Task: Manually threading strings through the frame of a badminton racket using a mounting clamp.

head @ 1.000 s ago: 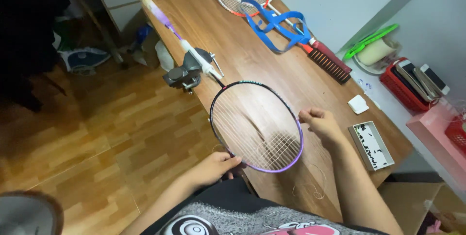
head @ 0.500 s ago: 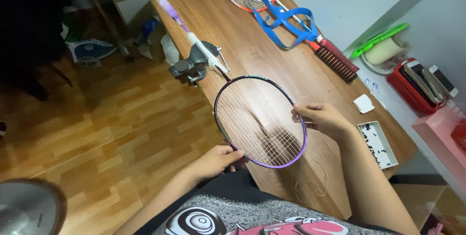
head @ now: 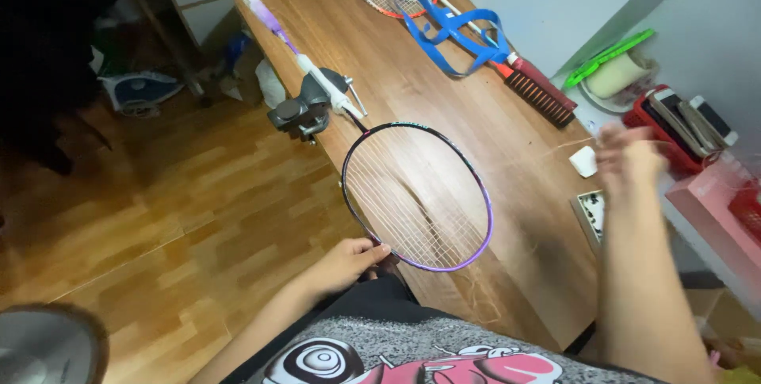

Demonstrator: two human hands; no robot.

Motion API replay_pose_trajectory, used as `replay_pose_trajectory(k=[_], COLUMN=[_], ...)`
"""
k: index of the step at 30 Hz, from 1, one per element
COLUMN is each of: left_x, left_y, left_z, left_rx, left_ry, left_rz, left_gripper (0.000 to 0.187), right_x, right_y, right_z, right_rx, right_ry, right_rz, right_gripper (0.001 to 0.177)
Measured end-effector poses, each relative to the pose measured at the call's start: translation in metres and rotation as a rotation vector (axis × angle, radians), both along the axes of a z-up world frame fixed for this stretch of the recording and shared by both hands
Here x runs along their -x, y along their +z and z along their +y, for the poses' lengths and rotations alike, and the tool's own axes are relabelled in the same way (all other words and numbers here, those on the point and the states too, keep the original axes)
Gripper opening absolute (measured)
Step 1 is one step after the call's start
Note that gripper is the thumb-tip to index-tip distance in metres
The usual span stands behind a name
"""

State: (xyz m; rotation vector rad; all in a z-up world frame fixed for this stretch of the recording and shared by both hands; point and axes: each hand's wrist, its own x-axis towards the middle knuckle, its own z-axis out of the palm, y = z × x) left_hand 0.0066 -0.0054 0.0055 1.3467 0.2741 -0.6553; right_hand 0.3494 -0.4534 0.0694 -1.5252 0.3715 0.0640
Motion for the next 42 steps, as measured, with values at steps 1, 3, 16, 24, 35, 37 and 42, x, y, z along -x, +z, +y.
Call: replay_pose_trajectory(k=[1, 3, 16, 24, 35, 37, 42], left_x=[0.000, 0.001, 0.001, 0.004, 0.008, 0.007, 0.007], left_y=[-0.003, -0.005, -0.010, 0.011, 0.000, 0.004, 0.002], left_z=[0.001, 0.000, 0.004, 0.000, -0.005, -0.005, -0.004], left_rx=[0.011, 0.029, -0.021, -0.017, -0.035, -0.067, -0.115], left_ry=[-0.008, -0.040, -0.035, 0.010, 0.068, 0.058, 0.049], left_rz=[-0.032, -0.064, -0.026, 0.024, -0.013, -0.029, 0.009], left_gripper=[0.046, 0.047, 0.043, 0.046, 0.044, 0.045, 0.044], right_x=[-0.010, -0.011, 0.137, 0.090, -0.089, -0.034, 0.062], right_y=[0.012, 0.035, 0.045, 0.029, 0.064, 0.087, 0.082], right_z=[-0.020, -0.038, 0.149, 0.144, -0.144, -0.094, 0.040], right_rx=[-0.343, -0.679, 0.106, 0.230, -0.440, -0.236, 0.777], right_ry=[-0.186, -0.389, 0.640, 0.580, -0.363, -0.239, 0.268], right_rz=[-0.152, -0.320, 0.449, 0.190, -0.620, -0.622, 0.162], right_gripper=[0.025, 0.038, 0.037, 0.026, 0.024, 0.023, 0.033])
